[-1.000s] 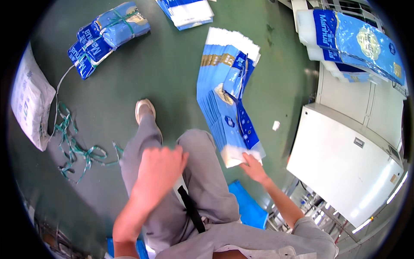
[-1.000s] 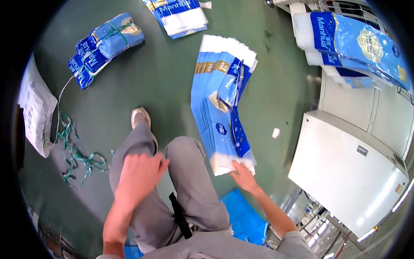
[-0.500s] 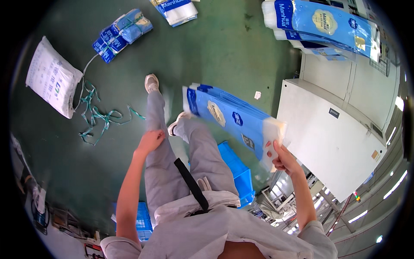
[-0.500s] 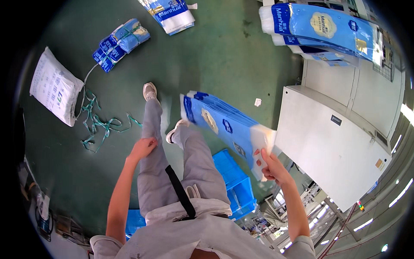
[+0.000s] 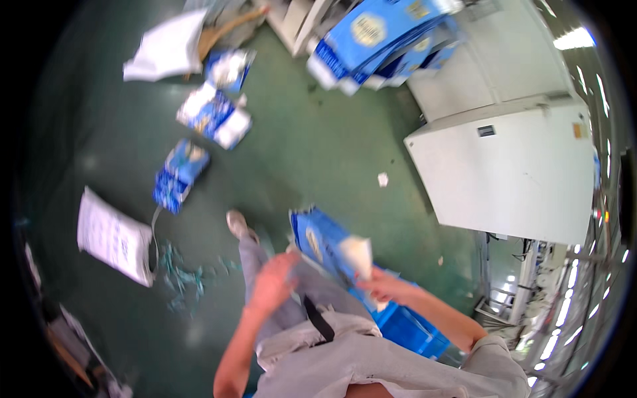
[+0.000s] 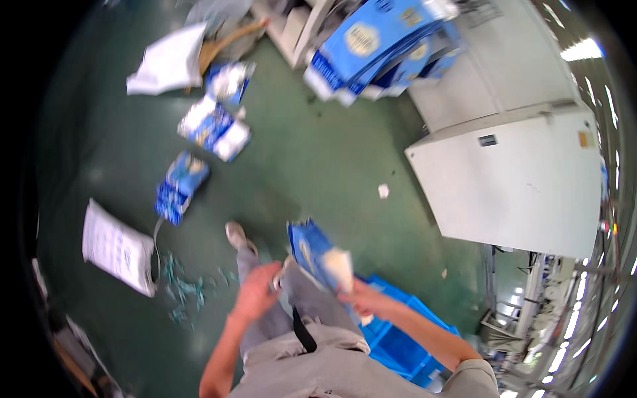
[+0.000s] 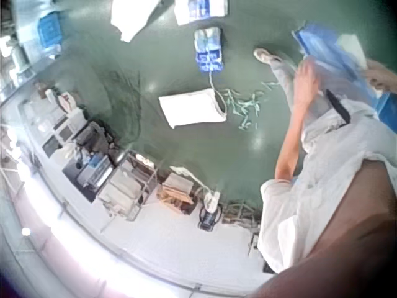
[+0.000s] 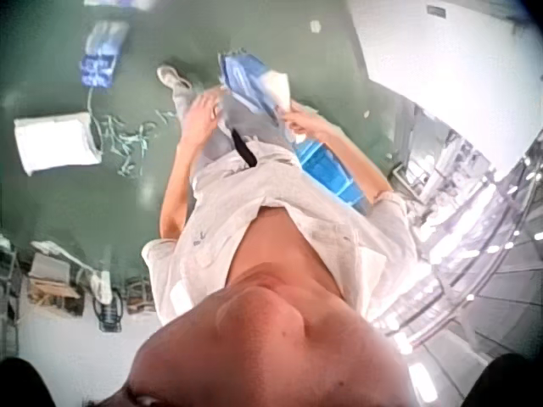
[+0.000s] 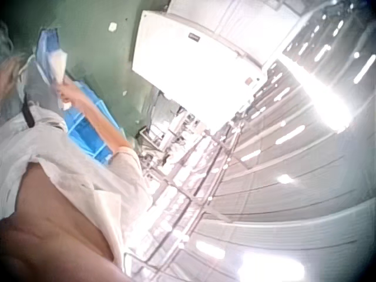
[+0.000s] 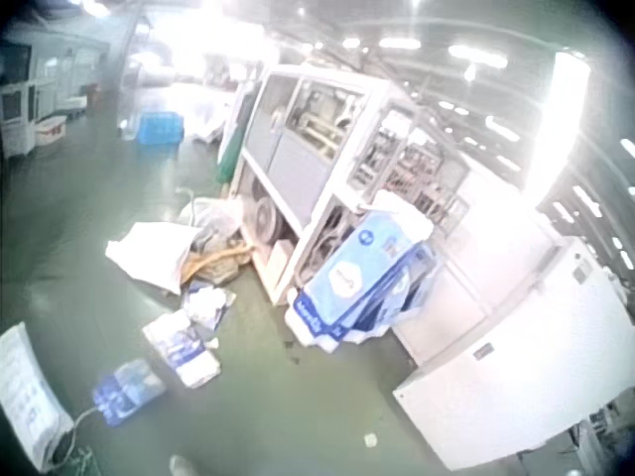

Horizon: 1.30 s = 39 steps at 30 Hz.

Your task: The person removes a plastic tie from a bundle of plastic bags on the floor, unfolds several individual bags, and hangs them onto a metal rack.

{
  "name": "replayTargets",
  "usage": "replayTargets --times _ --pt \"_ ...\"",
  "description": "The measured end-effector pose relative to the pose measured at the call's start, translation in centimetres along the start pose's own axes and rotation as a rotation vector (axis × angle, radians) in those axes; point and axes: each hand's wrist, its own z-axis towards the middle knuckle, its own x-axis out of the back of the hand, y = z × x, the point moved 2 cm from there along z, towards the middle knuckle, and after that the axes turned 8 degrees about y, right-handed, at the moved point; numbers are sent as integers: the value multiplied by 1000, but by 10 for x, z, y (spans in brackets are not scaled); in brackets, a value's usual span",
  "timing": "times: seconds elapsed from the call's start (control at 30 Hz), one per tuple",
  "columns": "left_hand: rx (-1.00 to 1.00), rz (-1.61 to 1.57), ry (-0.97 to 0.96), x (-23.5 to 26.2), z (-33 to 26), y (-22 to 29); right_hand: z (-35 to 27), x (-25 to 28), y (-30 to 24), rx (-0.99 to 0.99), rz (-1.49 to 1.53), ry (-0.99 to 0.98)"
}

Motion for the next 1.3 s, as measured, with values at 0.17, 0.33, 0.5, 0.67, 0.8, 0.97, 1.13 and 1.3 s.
replayTargets --times 0.17,0.33,0.5,0.67,0.8,0.97,1.13,1.3 --pt "-767 2 -230 -35 51 119 21 -17 20 184 -31 5" --pt "-853 325 -415 -42 68 102 3 -41 -14 280 15 81" --pt "-815 508 -386 -6 97 84 -2 -56 -43 327 283 230" --pt "-800 565 -373 26 113 66 7 -79 -87 406 264 251" --pt "-752 668 -414 28 137 46 29 -91 -111 405 347 262" --pt "-492 684 -581 49 180 57 53 -81 -138 488 405 259" --pt "-548 720 -499 58 223 51 76 -57 -183 573 465 91" --pt "-383 721 -515 67 269 66 61 -18 -232 863 -242 137"
